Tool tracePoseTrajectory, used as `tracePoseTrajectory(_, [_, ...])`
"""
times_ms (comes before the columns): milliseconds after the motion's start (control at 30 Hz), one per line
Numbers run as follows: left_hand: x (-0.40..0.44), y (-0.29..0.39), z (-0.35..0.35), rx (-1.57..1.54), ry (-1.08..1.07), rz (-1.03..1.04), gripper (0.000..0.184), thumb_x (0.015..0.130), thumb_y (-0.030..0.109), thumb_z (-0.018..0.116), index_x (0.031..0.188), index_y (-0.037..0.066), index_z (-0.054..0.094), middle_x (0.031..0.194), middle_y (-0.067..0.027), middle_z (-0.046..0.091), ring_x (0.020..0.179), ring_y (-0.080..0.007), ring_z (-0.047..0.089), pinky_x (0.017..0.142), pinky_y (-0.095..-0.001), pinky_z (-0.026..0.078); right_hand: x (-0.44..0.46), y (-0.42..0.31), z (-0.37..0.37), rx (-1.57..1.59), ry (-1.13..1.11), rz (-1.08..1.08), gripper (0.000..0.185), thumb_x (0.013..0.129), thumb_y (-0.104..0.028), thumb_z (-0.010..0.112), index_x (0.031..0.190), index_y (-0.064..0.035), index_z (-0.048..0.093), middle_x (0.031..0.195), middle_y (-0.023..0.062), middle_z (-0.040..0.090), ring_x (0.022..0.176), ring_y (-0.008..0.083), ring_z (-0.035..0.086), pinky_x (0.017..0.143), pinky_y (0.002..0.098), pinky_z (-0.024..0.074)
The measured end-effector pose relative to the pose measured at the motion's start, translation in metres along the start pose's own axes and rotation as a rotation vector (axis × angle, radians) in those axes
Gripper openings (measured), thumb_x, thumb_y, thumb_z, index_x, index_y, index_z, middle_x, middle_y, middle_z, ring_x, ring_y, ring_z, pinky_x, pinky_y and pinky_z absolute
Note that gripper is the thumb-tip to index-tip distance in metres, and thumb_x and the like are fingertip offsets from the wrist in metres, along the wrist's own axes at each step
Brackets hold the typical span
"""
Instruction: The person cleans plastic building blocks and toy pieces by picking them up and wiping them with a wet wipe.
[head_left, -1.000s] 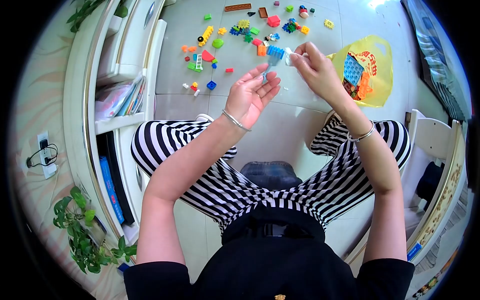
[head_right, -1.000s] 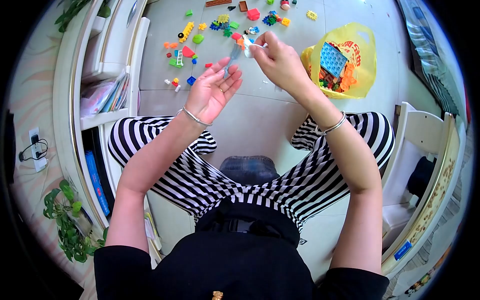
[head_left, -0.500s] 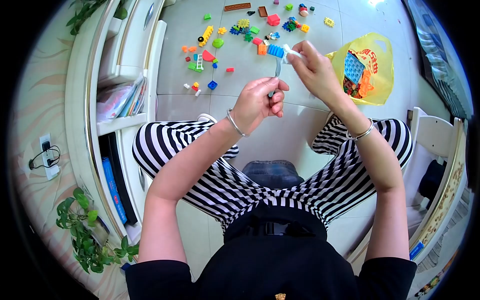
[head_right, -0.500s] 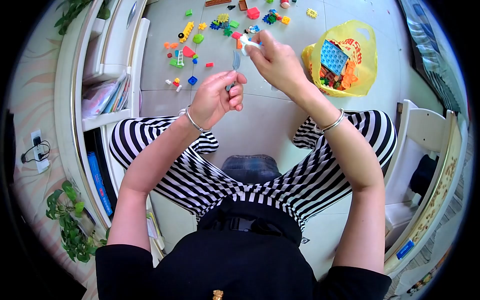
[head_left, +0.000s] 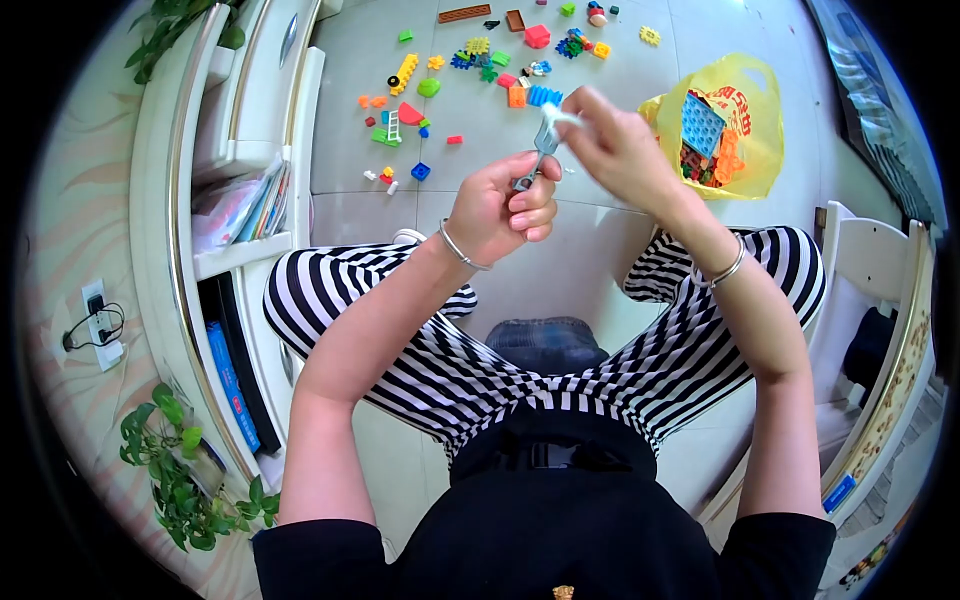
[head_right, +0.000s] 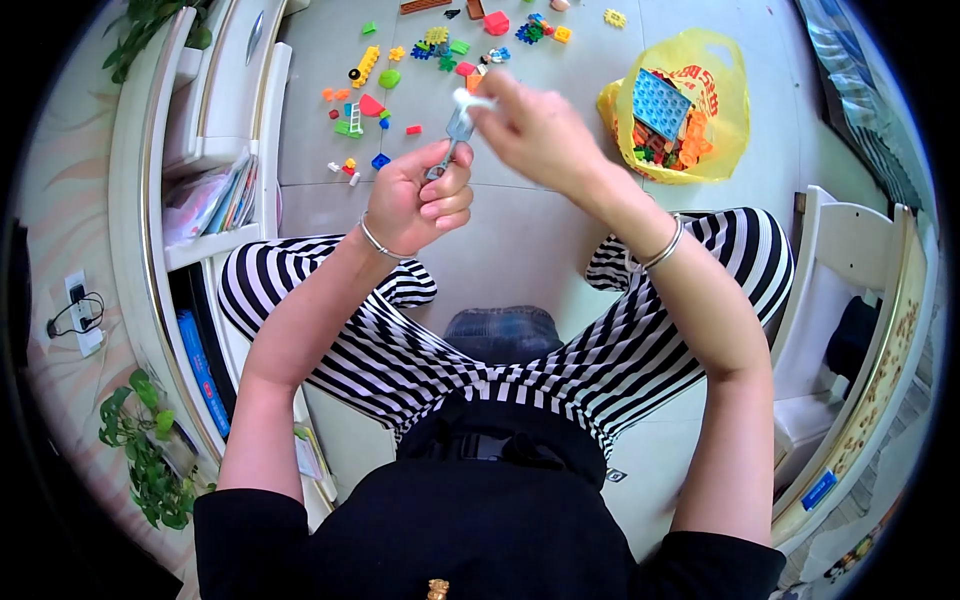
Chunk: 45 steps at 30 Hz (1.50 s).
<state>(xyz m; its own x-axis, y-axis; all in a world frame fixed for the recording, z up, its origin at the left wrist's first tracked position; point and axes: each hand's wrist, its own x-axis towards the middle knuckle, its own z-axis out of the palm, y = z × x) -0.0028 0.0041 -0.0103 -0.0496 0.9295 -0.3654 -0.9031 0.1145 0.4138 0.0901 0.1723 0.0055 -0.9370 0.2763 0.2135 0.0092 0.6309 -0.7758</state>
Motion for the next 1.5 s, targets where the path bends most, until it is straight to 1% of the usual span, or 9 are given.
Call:
tracePoseTrajectory(100, [0.001, 0.000, -0.005, -0.091, -0.118, 0.003, 0.030, 0.100, 0.028, 0.033, 0.097, 0.005, 0.052, 0.055, 0.0059, 0.028, 0.046, -0.0067, 0.032, 0.046, -0.0241, 0.033, 0.009, -0.005, -0.017, -0.014, 0.074, 0.251, 0.018, 0.088, -0.022, 0.057, 0.095, -0.0058, 0.051, 0.056, 0.0126, 0.053, 0.050, 0.0281, 0.056, 0.049, 0.0393, 0.0412])
tracePoseTrajectory(533, [0.004, -0.003, -0.006, -0.204, -0.148, 0.008, 0.026, 0.100, 0.026, 0.036, 0.092, 0.006, 0.051, 0.053, 0.0053, 0.030, 0.046, -0.0075, 0.033, 0.047, -0.0244, 0.034, -0.004, -0.005, -0.008, -0.133, -0.047, 0.056, 0.023, 0.085, -0.024, 0.059, 0.093, -0.0038, 0.053, 0.059, 0.0150, 0.057, 0.058, 0.0350, 0.060, 0.052, 0.0439, 0.0445])
tracePoseTrajectory(733, [0.002, 0.002, 0.000, -0.209, -0.146, 0.047, 0.025, 0.099, 0.027, 0.037, 0.090, 0.007, 0.050, 0.053, 0.0048, 0.030, 0.047, -0.0080, 0.034, 0.048, -0.0250, 0.035, 0.005, 0.003, -0.012, 0.236, 0.015, 0.336, 0.031, 0.087, -0.030, 0.058, 0.086, 0.0004, 0.057, 0.052, 0.0066, 0.050, 0.048, 0.0136, 0.050, 0.046, 0.0333, 0.0392])
tracePoseTrajectory(767, [0.003, 0.003, -0.001, -0.206, -0.132, 0.058, 0.026, 0.099, 0.027, 0.037, 0.089, 0.007, 0.050, 0.053, 0.0046, 0.030, 0.047, -0.0082, 0.034, 0.048, -0.0251, 0.035, 0.002, 0.000, -0.013, 0.336, -0.074, 0.429, 0.027, 0.095, -0.028, 0.052, 0.085, -0.0043, 0.057, 0.062, -0.0056, 0.046, 0.052, 0.0046, 0.042, 0.045, 0.0220, 0.0327])
tracePoseTrajectory(1000, [0.003, 0.002, 0.002, -0.193, -0.144, 0.101, 0.024, 0.098, 0.028, 0.039, 0.089, 0.008, 0.049, 0.056, 0.0040, 0.032, 0.050, -0.0095, 0.037, 0.052, -0.0262, 0.036, 0.000, -0.001, -0.004, 0.661, -0.041, 0.631, 0.031, 0.096, -0.034, 0.047, 0.090, -0.0052, 0.058, 0.066, -0.0035, 0.047, 0.053, 0.0045, 0.042, 0.044, 0.0211, 0.0336])
tracePoseTrajectory(1200, [0.012, -0.001, 0.008, 0.216, 0.546, 0.394, 0.023, 0.099, 0.027, 0.042, 0.100, 0.007, 0.053, 0.069, 0.0007, 0.045, 0.062, -0.0111, 0.048, 0.064, -0.0290, 0.046, 0.004, -0.011, -0.009, 0.683, -0.029, 0.632, 0.030, 0.097, -0.033, 0.046, 0.088, -0.0065, 0.056, 0.066, -0.0038, 0.046, 0.054, 0.0046, 0.042, 0.044, 0.0213, 0.0333])
tracePoseTrajectory(1267, [0.014, 0.000, 0.001, 0.252, 0.501, 0.437, 0.022, 0.100, 0.023, 0.043, 0.107, 0.005, 0.054, 0.082, -0.0017, 0.053, 0.071, -0.0122, 0.054, 0.071, -0.0305, 0.049, 0.002, -0.003, -0.002, 0.636, -0.019, 0.607, 0.029, 0.097, -0.032, 0.047, 0.088, -0.0062, 0.056, 0.065, -0.0035, 0.047, 0.054, 0.0047, 0.043, 0.044, 0.0216, 0.0336])
tracePoseTrajectory(1333, [0.016, 0.000, 0.013, 0.339, 0.478, 0.415, 0.022, 0.099, 0.021, 0.043, 0.109, 0.005, 0.055, 0.093, -0.0031, 0.057, 0.077, -0.0129, 0.057, 0.071, -0.0302, 0.049, 0.003, 0.005, 0.004, 0.412, -0.006, 0.514, 0.035, 0.095, -0.033, 0.046, 0.091, -0.0013, 0.059, 0.064, 0.0067, 0.057, 0.058, 0.0154, 0.056, 0.053, 0.0332, 0.0448])
tracePoseTrajectory(1500, [0.017, 0.002, 0.022, 0.202, 0.361, 0.266, 0.021, 0.099, 0.021, 0.046, 0.111, 0.007, 0.056, 0.102, -0.0015, 0.060, 0.082, -0.0129, 0.059, 0.075, -0.0280, 0.048, 0.003, -0.003, 0.009, 0.060, 0.092, 0.200, 0.033, 0.095, -0.031, 0.048, 0.088, -0.0004, 0.059, 0.077, 0.0177, 0.065, 0.071, 0.0333, 0.064, 0.066, 0.0411, 0.0489])
